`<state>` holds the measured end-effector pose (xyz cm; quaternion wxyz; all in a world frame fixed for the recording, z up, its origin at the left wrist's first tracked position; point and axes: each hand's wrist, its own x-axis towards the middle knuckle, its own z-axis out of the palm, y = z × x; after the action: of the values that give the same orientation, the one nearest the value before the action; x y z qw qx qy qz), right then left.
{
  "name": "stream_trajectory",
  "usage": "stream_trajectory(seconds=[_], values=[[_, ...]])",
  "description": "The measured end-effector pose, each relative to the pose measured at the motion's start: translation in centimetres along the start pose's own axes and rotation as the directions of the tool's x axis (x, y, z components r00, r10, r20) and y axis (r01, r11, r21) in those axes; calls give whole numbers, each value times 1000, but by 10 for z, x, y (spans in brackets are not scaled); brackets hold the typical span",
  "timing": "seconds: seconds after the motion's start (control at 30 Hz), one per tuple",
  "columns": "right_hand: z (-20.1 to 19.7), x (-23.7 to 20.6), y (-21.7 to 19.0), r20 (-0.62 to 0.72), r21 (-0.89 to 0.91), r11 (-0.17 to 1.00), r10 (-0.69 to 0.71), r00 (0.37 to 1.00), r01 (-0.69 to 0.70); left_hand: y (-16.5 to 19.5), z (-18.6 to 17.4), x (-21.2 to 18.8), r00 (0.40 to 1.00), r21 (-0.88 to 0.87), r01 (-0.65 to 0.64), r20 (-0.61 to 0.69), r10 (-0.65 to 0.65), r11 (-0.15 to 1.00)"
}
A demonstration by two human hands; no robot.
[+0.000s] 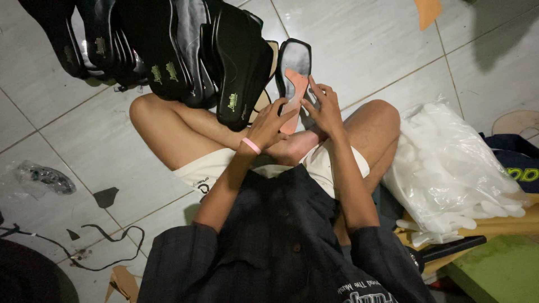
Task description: The person sits on the floor and uses a pointed tool to press a pink insole into the bottom of a black shoe. They repeatedly poke and smooth the insole to secure it. After finishing one shoe, they place it aside and retrieve a stack of similar shoes from a sack.
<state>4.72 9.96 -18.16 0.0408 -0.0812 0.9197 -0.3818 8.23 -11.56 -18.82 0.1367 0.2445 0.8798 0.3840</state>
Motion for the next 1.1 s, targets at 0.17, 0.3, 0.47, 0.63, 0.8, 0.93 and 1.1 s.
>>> stream_trajectory(seconds=[0.17,0.3,0.47,0.63,0.8,0.93,1.1], values=[[2,-5,1,-9,-92,996,-8,1000,7,1,-1,0,1000,-26,13,-1,-13,1000],[5,-4,2,-49,-60,998,-3,999,0,3,-1,1,999,-3,43,21,-43,999],[3,-2,-4,-19,-28,999,34,999,-34,2,1,3,999,78,21,40,-24,997],[3,-4,-8,-10,-40,999,37,999,-37,-2,3,0,1000,57,-12,27,11,998],[9,1,2,-140,85,995,65,988,-54,-1,5,-3,999,128,-25,48,19,992],[7,9,5,-357,122,986,149,922,-112,3,8,-6,999,331,-40,-7,45,943],[-11,10,-10,58,206,975,-103,993,89,3,13,-7,999,382,-35,4,36,923]])
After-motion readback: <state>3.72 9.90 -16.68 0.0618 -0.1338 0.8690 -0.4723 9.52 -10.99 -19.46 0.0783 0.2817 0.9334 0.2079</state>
